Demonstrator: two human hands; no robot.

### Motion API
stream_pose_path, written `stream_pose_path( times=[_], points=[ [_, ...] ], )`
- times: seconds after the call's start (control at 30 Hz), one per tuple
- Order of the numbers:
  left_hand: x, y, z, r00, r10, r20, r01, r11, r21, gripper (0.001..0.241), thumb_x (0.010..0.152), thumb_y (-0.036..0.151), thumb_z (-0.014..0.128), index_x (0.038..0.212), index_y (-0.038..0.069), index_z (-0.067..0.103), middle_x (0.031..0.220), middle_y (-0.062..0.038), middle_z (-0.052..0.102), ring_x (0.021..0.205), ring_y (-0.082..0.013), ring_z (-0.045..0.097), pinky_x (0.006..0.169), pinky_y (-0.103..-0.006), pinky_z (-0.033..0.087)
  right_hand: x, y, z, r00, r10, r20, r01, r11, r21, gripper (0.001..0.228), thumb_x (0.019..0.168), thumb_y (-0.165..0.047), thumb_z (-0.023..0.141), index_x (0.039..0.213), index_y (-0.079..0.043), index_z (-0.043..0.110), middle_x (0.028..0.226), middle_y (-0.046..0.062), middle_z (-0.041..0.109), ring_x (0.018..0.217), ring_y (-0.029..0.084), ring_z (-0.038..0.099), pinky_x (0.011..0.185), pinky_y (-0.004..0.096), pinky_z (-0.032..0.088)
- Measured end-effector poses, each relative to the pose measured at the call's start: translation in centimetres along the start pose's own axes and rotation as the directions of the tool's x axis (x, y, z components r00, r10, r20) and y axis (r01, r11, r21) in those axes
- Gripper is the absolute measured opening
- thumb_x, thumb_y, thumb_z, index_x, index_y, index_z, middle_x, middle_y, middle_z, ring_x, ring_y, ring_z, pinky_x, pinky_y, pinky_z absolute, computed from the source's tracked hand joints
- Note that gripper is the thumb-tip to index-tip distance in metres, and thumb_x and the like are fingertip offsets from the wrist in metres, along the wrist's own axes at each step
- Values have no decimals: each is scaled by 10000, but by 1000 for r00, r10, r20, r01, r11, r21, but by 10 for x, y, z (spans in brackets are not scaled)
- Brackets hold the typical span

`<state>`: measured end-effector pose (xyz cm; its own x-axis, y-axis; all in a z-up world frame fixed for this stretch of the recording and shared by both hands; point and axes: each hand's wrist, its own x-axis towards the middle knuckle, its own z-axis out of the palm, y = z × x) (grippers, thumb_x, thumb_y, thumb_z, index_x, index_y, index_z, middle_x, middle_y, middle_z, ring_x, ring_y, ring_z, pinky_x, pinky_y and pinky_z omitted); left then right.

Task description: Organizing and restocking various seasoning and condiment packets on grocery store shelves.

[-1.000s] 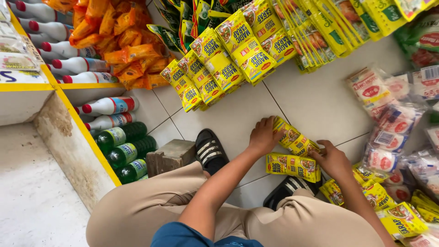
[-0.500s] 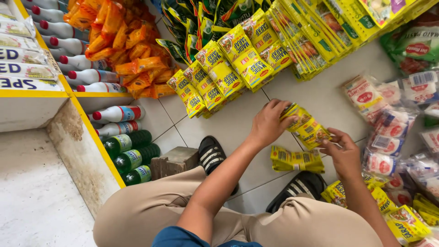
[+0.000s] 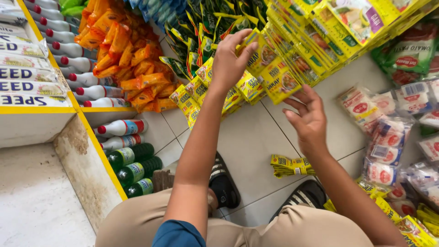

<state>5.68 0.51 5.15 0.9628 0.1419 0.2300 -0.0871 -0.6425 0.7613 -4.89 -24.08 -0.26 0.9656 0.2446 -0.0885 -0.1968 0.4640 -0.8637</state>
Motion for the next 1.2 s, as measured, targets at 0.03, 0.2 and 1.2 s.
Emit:
stream_pose_path(
  times=[0.03, 0.2, 1.2],
  points=[
    [7, -8, 3, 1000, 10, -3, -10, 1000, 1, 415, 951, 377, 724, 1269, 113, 685, 1131, -92, 709, 1010, -260, 733, 871, -369, 592, 6, 5, 3, 1000, -10, 2, 10, 1000, 1, 730, 939, 9, 662, 1580, -49, 317, 1470, 132, 476, 1344, 269, 549, 1085, 418, 525],
    [31, -43, 22, 997, -59, -56, 71, 964, 256, 364, 947, 375, 692, 1235, 154, 719, 1144, -82, 734, 1043, -307, 698, 885, -416, 548, 33, 26, 11, 999, -37, 21, 39, 996, -81, 826, 946, 7, 635, 1652, -48, 210, 1549, 129, 384, 1396, 259, 489, 1088, 392, 483],
    [-178, 43, 87, 872, 46, 487, -54, 999, 3, 325, 1044, 426, 585, 1058, 120, 693, 1004, -108, 702, 934, -331, 693, 806, -475, 549, -86, 2, -161, 922, 345, -173, -373, 680, -632, 475, 1036, -95, 600, 1503, -36, 534, 1452, 148, 616, 1241, 253, 638, 1021, 356, 512]
  ],
)
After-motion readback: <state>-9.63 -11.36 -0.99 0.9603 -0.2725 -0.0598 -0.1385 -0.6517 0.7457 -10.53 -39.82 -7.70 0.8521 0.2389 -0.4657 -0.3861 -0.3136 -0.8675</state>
